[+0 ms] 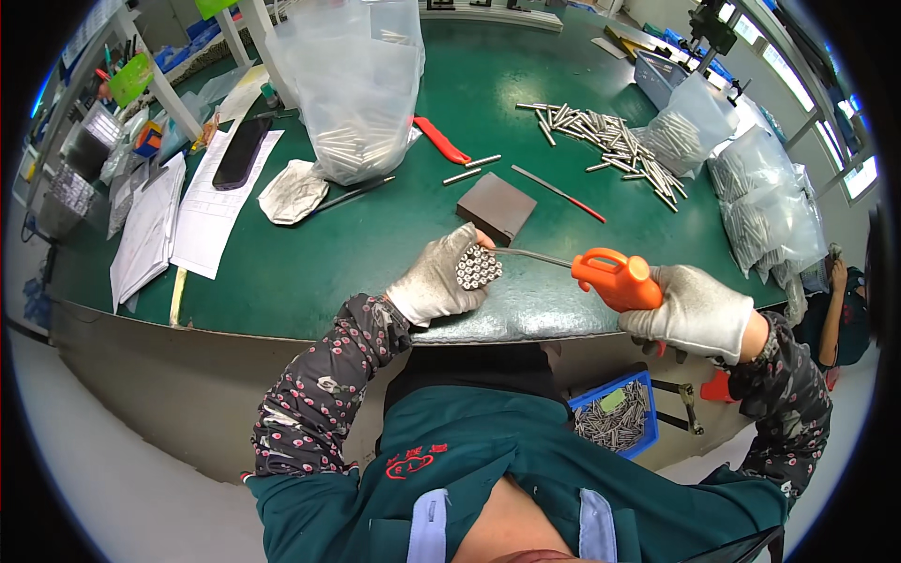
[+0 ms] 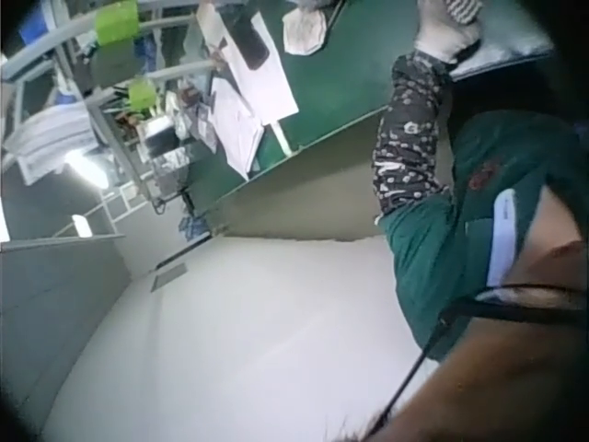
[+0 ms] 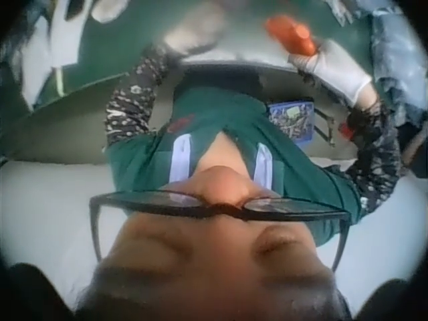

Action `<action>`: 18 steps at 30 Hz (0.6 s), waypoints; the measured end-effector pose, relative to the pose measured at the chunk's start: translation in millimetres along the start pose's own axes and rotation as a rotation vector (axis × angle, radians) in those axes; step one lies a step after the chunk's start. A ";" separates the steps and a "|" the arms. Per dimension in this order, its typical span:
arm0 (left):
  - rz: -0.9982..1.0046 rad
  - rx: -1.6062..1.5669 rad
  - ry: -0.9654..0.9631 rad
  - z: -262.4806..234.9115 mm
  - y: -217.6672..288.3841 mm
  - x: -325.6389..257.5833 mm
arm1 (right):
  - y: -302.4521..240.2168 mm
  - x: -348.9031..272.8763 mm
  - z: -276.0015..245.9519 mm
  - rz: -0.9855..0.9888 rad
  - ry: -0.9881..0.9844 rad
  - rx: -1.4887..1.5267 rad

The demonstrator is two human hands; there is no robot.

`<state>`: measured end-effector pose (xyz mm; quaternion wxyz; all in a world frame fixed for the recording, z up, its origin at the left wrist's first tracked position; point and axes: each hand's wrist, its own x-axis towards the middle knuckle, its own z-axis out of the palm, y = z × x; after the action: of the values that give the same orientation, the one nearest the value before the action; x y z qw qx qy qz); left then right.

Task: The recorder is inspecting, cleaning with an air gun, and organizing small metal pins into bundles at a manufacturing workstation.

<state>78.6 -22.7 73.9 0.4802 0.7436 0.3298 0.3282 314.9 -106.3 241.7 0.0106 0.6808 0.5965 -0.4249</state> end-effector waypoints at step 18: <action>-0.015 -0.062 -0.037 -0.9 -2.9 -0.1 | -9.2 10.3 -0.2 -0.049 -0.054 -0.053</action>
<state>77.3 -21.4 71.5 0.5116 0.7316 0.3163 0.3209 306.6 -95.3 240.3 0.0343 0.6540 0.6234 -0.4272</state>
